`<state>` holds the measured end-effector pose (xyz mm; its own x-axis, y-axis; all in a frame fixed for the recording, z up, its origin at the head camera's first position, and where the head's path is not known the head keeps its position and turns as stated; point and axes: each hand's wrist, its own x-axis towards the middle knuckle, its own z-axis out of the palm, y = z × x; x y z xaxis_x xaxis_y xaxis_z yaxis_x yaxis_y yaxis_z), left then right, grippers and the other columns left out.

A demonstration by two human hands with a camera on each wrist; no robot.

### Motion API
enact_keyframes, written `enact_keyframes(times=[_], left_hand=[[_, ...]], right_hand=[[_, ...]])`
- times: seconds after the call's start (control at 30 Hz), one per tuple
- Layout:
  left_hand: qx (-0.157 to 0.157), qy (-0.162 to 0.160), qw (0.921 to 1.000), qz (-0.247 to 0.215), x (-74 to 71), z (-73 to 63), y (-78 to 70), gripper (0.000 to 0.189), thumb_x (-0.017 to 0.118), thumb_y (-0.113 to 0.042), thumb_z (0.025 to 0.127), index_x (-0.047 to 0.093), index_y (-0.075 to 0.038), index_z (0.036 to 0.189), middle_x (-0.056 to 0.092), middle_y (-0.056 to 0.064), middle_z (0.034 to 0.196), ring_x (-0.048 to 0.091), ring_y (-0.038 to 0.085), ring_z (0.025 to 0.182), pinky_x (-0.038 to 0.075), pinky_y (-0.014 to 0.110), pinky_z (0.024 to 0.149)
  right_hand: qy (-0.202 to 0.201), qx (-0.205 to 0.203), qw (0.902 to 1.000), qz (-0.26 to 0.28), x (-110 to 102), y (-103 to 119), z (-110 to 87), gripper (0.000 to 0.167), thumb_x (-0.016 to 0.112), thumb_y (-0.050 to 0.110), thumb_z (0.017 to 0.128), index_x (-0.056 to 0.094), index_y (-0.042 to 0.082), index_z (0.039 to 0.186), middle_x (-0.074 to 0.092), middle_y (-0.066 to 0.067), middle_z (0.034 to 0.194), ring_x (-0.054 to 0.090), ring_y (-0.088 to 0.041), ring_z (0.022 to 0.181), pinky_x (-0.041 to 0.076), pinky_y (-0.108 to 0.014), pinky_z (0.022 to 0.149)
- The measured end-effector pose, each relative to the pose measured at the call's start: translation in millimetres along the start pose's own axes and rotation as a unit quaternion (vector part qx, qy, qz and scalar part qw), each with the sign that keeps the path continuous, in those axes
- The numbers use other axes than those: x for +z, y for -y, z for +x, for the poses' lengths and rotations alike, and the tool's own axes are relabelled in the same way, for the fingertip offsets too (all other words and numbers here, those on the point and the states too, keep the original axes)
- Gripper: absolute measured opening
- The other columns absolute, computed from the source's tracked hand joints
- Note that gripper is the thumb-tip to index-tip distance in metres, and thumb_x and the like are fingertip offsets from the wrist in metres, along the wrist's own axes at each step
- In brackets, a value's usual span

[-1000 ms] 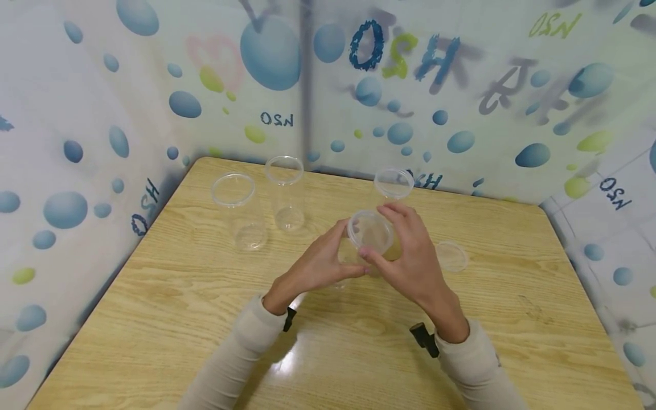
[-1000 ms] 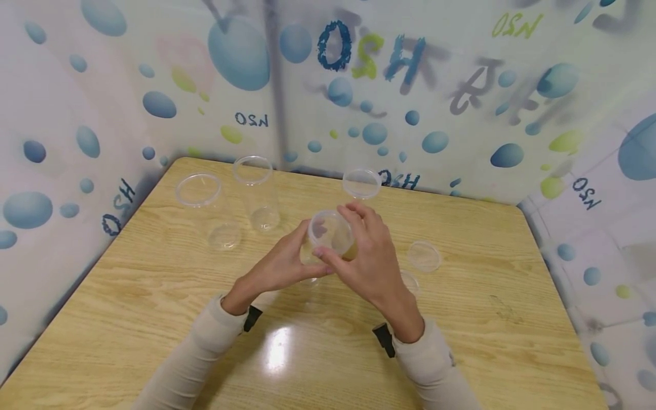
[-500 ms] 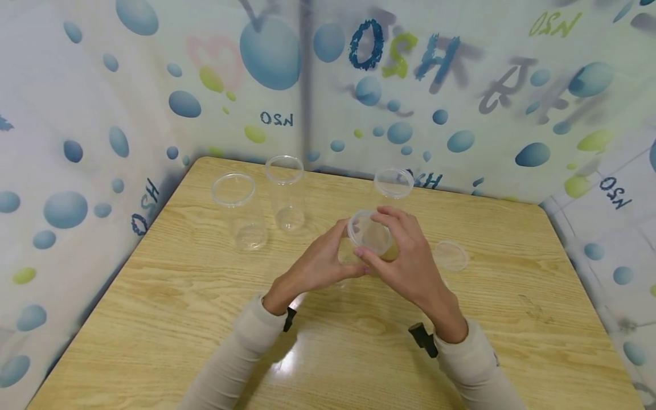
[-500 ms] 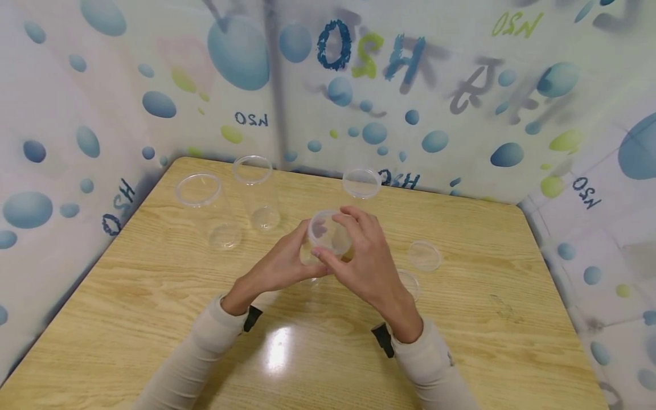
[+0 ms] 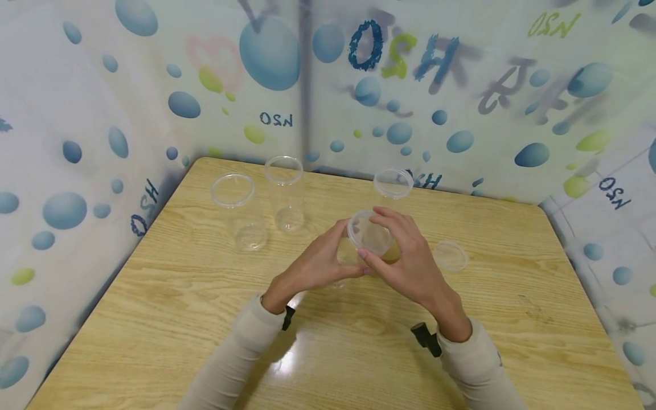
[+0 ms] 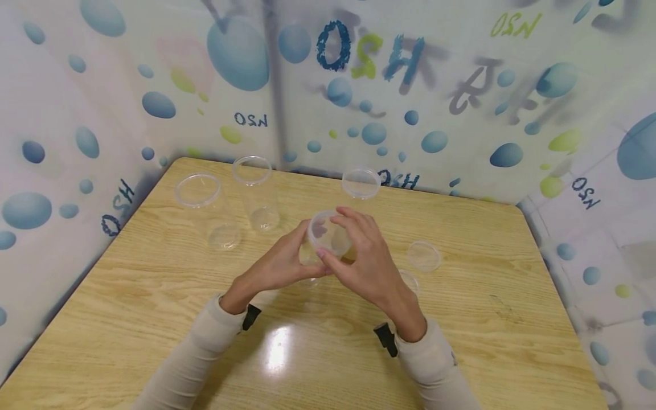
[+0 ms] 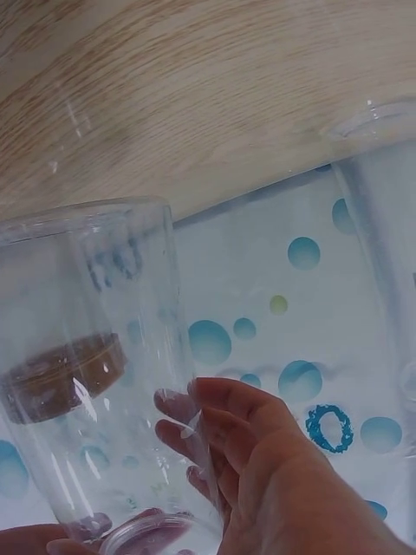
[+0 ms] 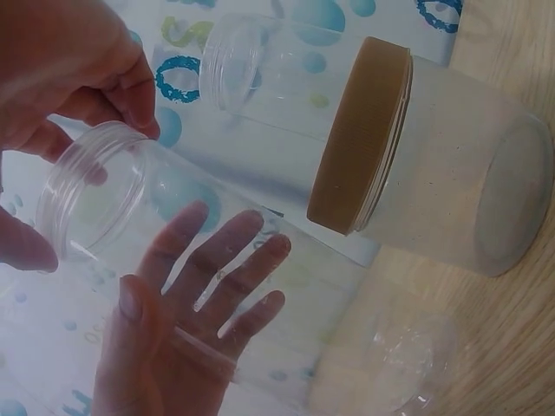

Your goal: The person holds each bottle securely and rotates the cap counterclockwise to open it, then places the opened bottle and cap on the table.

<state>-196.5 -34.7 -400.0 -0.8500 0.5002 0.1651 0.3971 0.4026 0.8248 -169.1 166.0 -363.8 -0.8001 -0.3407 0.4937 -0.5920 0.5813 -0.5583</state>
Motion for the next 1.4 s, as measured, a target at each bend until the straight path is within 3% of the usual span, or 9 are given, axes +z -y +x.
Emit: enact_keyframes(times=[0.5,0.73,0.87,1.07,1.23,1.3,1.4], left_hand=[[-0.007,0.011,0.9999,-0.005,-1.0,0.0,0.6,0.09,0.085,-0.037,0.078,0.034,-0.021,0.151,0.053,-0.004,0.14,0.05,0.016,0.13,0.044,0.045,0.104],[-0.003,0.014,0.9998,-0.01,-0.9,0.8,0.3,0.092,0.084,-0.037,0.078,0.033,-0.017,0.151,0.054,0.003,0.142,0.049,0.019,0.131,0.043,0.047,0.104],[-0.005,0.008,1.0,-0.001,0.0,0.5,-0.7,0.092,0.085,-0.037,0.078,0.033,-0.019,0.151,0.053,0.002,0.143,0.049,0.018,0.131,0.043,0.046,0.104],[0.008,-0.006,0.9996,0.027,2.2,-0.2,-3.7,0.091,0.086,-0.038,0.076,0.035,-0.019,0.15,0.05,0.0,0.145,0.048,0.016,0.132,0.043,0.043,0.105],[0.002,-0.009,0.9996,0.026,2.3,-0.2,-5.1,0.091,0.085,-0.039,0.077,0.035,-0.019,0.15,0.05,-0.003,0.142,0.05,0.014,0.128,0.044,0.042,0.104],[0.001,-0.008,0.9997,0.023,2.1,-0.4,-5.4,0.091,0.085,-0.038,0.077,0.035,-0.018,0.15,0.052,-0.002,0.141,0.052,0.014,0.126,0.045,0.041,0.102],[0.002,-0.007,0.9997,0.023,2.0,-0.7,-6.2,0.09,0.085,-0.039,0.077,0.035,-0.017,0.149,0.053,-0.001,0.139,0.054,0.014,0.122,0.047,0.04,0.099]], right_hand=[[0.028,-0.004,0.9995,0.015,-1.0,-2.1,-0.1,0.051,0.073,0.016,0.085,0.057,0.004,0.132,0.046,-0.009,0.151,0.04,-0.028,0.139,0.044,-0.057,0.099],[0.034,-0.016,0.999,0.024,-2.3,-1.1,0.8,0.053,0.071,0.014,0.085,0.055,0.006,0.135,0.04,-0.007,0.155,0.037,-0.028,0.142,0.042,-0.059,0.102],[0.017,-0.027,0.9992,0.022,-2.3,-1.1,1.3,0.055,0.073,0.014,0.084,0.056,0.004,0.135,0.038,-0.009,0.156,0.036,-0.032,0.142,0.038,-0.062,0.103],[-0.044,-0.027,0.9978,-0.043,0.4,0.8,0.4,0.059,0.078,0.034,0.083,0.06,0.004,0.131,0.049,-0.016,0.144,0.045,-0.035,0.13,0.046,-0.058,0.092],[-0.072,-0.025,0.9913,-0.108,2.1,3.5,0.7,0.08,0.058,0.071,0.086,0.062,0.002,0.127,0.056,-0.019,0.127,0.052,-0.033,0.108,0.048,-0.05,0.079],[-0.076,-0.026,0.9888,-0.126,2.2,4.6,1.3,0.085,0.053,0.075,0.085,0.062,0.002,0.126,0.057,-0.019,0.123,0.052,-0.033,0.101,0.047,-0.047,0.077],[-0.076,-0.023,0.9862,-0.146,2.4,5.0,1.7,0.081,0.063,0.07,0.083,0.062,0.002,0.126,0.058,-0.02,0.121,0.052,-0.032,0.095,0.047,-0.045,0.076]])
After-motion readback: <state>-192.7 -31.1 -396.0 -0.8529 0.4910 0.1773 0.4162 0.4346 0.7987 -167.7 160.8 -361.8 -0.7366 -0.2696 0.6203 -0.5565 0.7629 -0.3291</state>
